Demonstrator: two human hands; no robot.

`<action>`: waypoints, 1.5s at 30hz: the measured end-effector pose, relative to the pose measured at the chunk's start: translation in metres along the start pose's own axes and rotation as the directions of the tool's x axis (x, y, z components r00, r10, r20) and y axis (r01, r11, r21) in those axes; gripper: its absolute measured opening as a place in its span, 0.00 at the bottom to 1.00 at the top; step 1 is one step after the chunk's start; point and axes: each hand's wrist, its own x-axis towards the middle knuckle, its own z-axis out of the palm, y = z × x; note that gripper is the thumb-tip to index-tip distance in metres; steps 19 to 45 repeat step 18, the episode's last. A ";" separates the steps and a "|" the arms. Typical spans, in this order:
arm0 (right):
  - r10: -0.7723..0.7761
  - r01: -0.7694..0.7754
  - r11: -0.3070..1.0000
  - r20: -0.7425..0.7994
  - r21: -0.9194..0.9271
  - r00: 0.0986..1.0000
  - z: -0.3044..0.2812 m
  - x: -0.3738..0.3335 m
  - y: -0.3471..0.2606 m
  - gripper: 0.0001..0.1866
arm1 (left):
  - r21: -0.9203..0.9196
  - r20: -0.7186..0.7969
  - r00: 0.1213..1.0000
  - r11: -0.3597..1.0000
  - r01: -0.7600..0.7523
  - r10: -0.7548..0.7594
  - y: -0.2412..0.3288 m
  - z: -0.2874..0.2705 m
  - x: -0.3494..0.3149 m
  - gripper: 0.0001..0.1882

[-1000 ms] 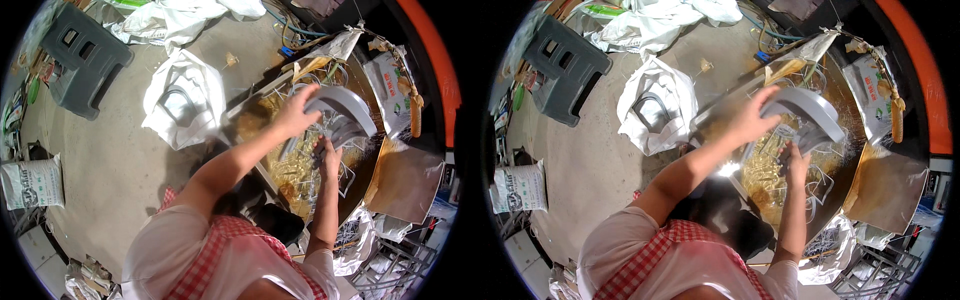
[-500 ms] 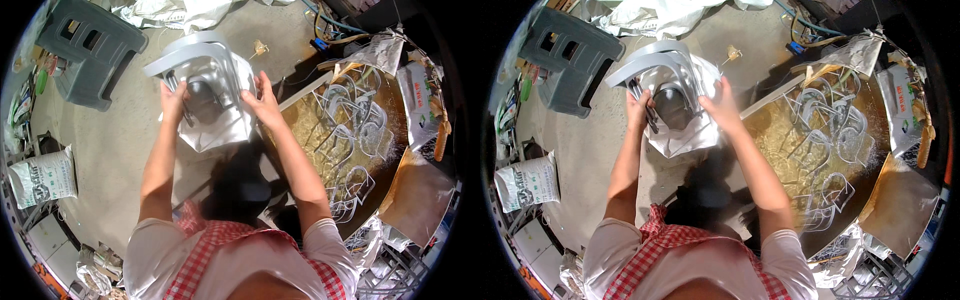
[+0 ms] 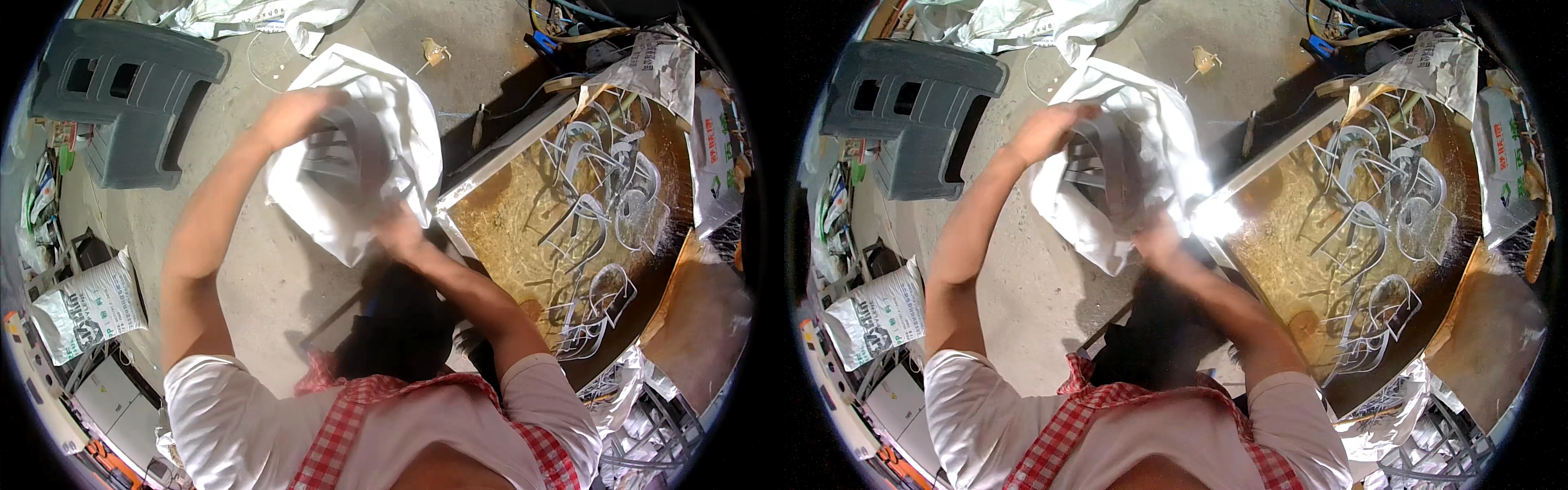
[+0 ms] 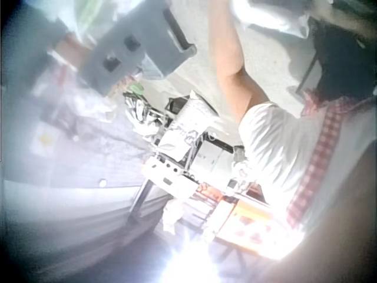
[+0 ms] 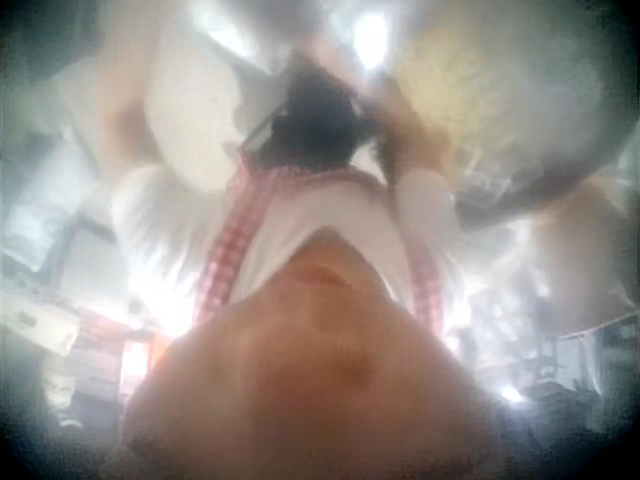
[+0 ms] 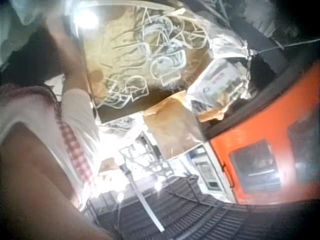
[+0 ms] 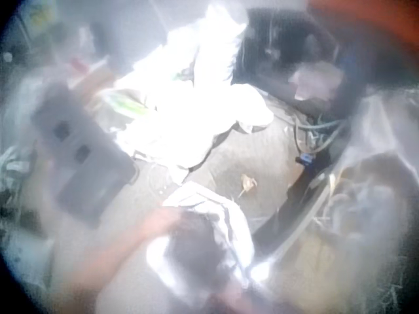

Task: The person handles large white bags, moves a plastic stool, and then uses a wooden stick to stir gray plastic components inside a water-filled bin before lifting out a cluster of the components by hand and placing them into a white bag.

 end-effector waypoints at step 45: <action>-0.242 0.304 -0.026 0.301 -0.952 0.922 0.002 -0.025 0.024 0.12 | 0.921 0.084 0.962 0.348 -0.174 0.259 -0.161 0.264 0.108 0.21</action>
